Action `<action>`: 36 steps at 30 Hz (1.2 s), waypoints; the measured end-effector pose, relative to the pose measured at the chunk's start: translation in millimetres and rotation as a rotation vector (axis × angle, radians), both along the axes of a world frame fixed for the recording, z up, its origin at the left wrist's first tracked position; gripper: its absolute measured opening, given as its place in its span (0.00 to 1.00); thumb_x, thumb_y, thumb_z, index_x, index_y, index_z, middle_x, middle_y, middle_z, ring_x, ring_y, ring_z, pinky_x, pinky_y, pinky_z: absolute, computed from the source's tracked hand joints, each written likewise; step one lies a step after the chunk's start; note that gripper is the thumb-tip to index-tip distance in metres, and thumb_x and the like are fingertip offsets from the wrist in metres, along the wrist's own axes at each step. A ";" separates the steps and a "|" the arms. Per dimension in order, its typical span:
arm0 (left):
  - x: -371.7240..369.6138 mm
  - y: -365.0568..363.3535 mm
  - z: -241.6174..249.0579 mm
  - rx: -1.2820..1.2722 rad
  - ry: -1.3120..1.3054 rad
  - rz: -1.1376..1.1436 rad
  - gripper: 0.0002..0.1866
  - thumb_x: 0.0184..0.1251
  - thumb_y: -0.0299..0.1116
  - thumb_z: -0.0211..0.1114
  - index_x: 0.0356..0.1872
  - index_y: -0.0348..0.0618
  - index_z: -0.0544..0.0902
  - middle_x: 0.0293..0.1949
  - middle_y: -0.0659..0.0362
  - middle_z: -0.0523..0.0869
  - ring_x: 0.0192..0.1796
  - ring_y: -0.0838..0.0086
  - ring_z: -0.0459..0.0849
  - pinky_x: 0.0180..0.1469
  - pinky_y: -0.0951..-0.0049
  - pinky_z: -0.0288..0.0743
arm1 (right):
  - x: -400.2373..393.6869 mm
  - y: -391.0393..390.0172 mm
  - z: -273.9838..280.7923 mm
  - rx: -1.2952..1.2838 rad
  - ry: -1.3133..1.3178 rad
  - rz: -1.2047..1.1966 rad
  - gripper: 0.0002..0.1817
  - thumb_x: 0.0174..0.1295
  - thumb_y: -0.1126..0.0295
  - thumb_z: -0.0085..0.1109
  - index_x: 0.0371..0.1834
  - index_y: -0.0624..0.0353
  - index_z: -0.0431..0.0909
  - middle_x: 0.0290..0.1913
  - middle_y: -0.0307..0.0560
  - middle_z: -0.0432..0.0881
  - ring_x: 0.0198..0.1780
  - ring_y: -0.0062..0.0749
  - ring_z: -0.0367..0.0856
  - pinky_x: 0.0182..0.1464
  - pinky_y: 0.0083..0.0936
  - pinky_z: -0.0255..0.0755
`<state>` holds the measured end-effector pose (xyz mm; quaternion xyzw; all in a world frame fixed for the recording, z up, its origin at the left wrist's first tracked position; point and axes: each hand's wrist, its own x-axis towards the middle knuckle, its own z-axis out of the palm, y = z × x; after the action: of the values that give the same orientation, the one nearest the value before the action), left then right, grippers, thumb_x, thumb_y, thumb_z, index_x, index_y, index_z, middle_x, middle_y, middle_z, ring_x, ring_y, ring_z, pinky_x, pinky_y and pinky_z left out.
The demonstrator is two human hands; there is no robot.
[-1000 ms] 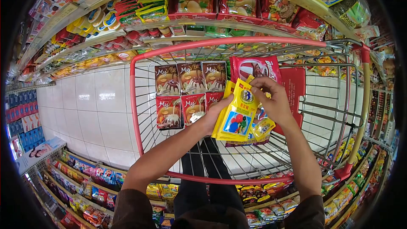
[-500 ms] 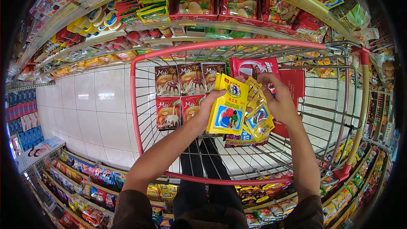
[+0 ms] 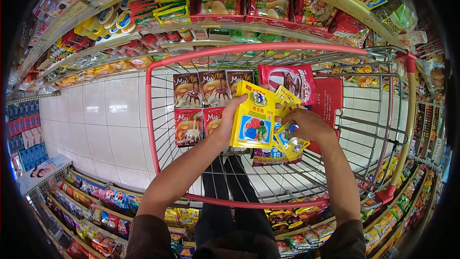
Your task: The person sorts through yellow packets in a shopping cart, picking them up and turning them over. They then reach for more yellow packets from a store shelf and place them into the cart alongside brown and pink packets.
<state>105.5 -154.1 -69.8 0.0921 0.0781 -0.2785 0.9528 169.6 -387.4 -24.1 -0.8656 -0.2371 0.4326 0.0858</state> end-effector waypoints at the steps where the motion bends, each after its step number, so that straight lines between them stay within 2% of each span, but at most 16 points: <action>1: 0.1 -1.5 -2.4 -0.002 0.002 0.000 0.34 0.65 0.52 0.50 0.69 0.45 0.63 0.61 0.41 0.75 0.57 0.50 0.80 0.59 0.54 0.74 | -0.6 -0.1 0.2 -0.026 -0.032 0.034 0.24 0.43 0.73 0.72 0.48 0.54 0.82 0.49 0.51 0.80 0.53 0.45 0.79 0.56 0.35 0.71; 3: 1.2 -4.4 -5.7 0.059 0.032 0.018 0.39 0.62 0.56 0.52 0.72 0.47 0.59 0.64 0.35 0.70 0.59 0.38 0.76 0.61 0.45 0.70 | -3.5 -2.2 -10.9 -0.037 -0.046 0.017 0.23 0.43 0.73 0.71 0.47 0.54 0.82 0.49 0.50 0.80 0.52 0.44 0.79 0.56 0.35 0.71; 8: 1.0 -2.3 -4.4 0.054 0.048 0.001 0.39 0.61 0.55 0.52 0.72 0.49 0.59 0.64 0.36 0.69 0.60 0.38 0.76 0.61 0.44 0.70 | 0.4 4.6 -5.5 -0.045 -0.072 0.019 0.16 0.45 0.76 0.67 0.41 0.54 0.82 0.49 0.46 0.80 0.53 0.43 0.78 0.56 0.36 0.71; 10: 0.9 -2.3 -5.0 0.037 0.072 -0.010 0.39 0.61 0.55 0.52 0.72 0.49 0.59 0.65 0.37 0.69 0.60 0.39 0.76 0.62 0.44 0.70 | 6.1 1.6 3.4 0.010 -0.047 0.081 0.12 0.47 0.76 0.66 0.37 0.55 0.82 0.45 0.47 0.81 0.51 0.43 0.79 0.54 0.36 0.72; 14: 1.8 -2.7 -5.4 0.087 0.043 0.038 0.39 0.62 0.55 0.52 0.72 0.51 0.58 0.64 0.38 0.70 0.59 0.43 0.77 0.61 0.45 0.71 | 23.1 -12.0 19.6 0.030 0.052 0.047 0.11 0.50 0.76 0.65 0.38 0.56 0.80 0.42 0.47 0.81 0.47 0.37 0.80 0.49 0.32 0.73; 16: 1.8 -4.1 -3.9 0.110 0.042 0.057 0.38 0.62 0.54 0.52 0.72 0.51 0.58 0.63 0.39 0.71 0.58 0.45 0.77 0.60 0.45 0.72 | 30.9 -17.5 30.8 0.093 0.359 -0.276 0.11 0.53 0.75 0.65 0.40 0.57 0.78 0.40 0.48 0.81 0.42 0.30 0.81 0.45 0.27 0.74; 17: 2.0 -5.4 -2.4 0.147 0.048 0.095 0.38 0.62 0.54 0.51 0.72 0.51 0.58 0.63 0.39 0.71 0.58 0.46 0.77 0.60 0.45 0.72 | 34.0 -26.5 27.1 0.180 0.362 -0.276 0.16 0.56 0.79 0.62 0.48 0.57 0.75 0.41 0.48 0.81 0.40 0.24 0.79 0.42 0.23 0.74; 18: 2.5 -6.2 -1.5 0.184 0.053 0.133 0.37 0.63 0.54 0.51 0.72 0.51 0.58 0.63 0.39 0.72 0.58 0.47 0.78 0.59 0.45 0.72 | 34.2 -28.5 29.3 0.181 0.361 -0.276 0.16 0.56 0.79 0.62 0.48 0.57 0.75 0.41 0.48 0.81 0.40 0.24 0.79 0.42 0.23 0.74; 20: 1.9 -5.8 -6.7 0.186 0.049 0.141 0.35 0.63 0.54 0.51 0.71 0.52 0.60 0.62 0.40 0.72 0.58 0.47 0.77 0.59 0.45 0.72 | 34.3 -30.0 38.6 0.478 0.344 -0.516 0.22 0.56 0.85 0.57 0.55 0.57 0.71 0.42 0.46 0.80 0.42 0.25 0.80 0.44 0.23 0.74; 21: 1.2 -6.0 -8.1 0.161 0.080 0.150 0.35 0.63 0.54 0.51 0.71 0.53 0.60 0.62 0.41 0.73 0.58 0.48 0.77 0.59 0.45 0.72 | 37.4 -29.4 44.4 0.499 0.385 -0.527 0.30 0.56 0.89 0.52 0.63 0.57 0.66 0.42 0.43 0.79 0.44 0.26 0.80 0.46 0.22 0.75; 26: 1.0 -6.0 -8.5 0.155 0.099 0.163 0.34 0.64 0.53 0.52 0.70 0.55 0.62 0.61 0.43 0.74 0.58 0.49 0.77 0.58 0.45 0.73 | 39.7 -33.2 51.0 0.593 0.253 -0.595 0.34 0.55 0.90 0.52 0.68 0.57 0.64 0.45 0.44 0.79 0.47 0.26 0.79 0.50 0.22 0.75; 28: 1.2 -5.9 -5.5 0.185 0.134 0.200 0.33 0.64 0.53 0.52 0.69 0.56 0.63 0.61 0.44 0.74 0.58 0.51 0.78 0.58 0.45 0.73 | 40.4 -35.7 47.4 0.634 0.197 -0.594 0.32 0.56 0.91 0.50 0.66 0.58 0.66 0.49 0.44 0.79 0.49 0.25 0.79 0.51 0.22 0.74; 29: 1.3 -5.2 -6.0 0.185 0.134 0.199 0.33 0.64 0.53 0.52 0.69 0.56 0.63 0.61 0.44 0.74 0.58 0.51 0.78 0.58 0.45 0.73 | 40.2 -34.5 49.6 0.652 0.233 -0.671 0.30 0.56 0.91 0.49 0.64 0.58 0.67 0.52 0.44 0.78 0.51 0.26 0.78 0.54 0.23 0.73; 34: 2.6 -3.2 -11.2 0.160 0.176 0.226 0.31 0.65 0.57 0.52 0.67 0.56 0.66 0.60 0.45 0.75 0.57 0.52 0.78 0.56 0.46 0.74 | 41.1 -39.0 49.2 0.615 0.105 -0.692 0.28 0.57 0.89 0.50 0.62 0.59 0.67 0.52 0.46 0.78 0.51 0.28 0.77 0.56 0.25 0.71; 36: 2.6 -3.2 -12.1 0.156 0.184 0.221 0.31 0.65 0.57 0.52 0.66 0.56 0.66 0.59 0.45 0.75 0.57 0.52 0.78 0.56 0.46 0.74 | 40.4 -38.4 45.8 0.613 -0.029 -0.760 0.27 0.57 0.89 0.50 0.60 0.58 0.66 0.52 0.47 0.78 0.51 0.28 0.77 0.55 0.25 0.71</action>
<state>108.1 -157.3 -81.9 0.1306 0.1962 -0.1726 0.9564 210.0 -425.9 21.7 -0.8319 -0.0221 0.2688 0.4850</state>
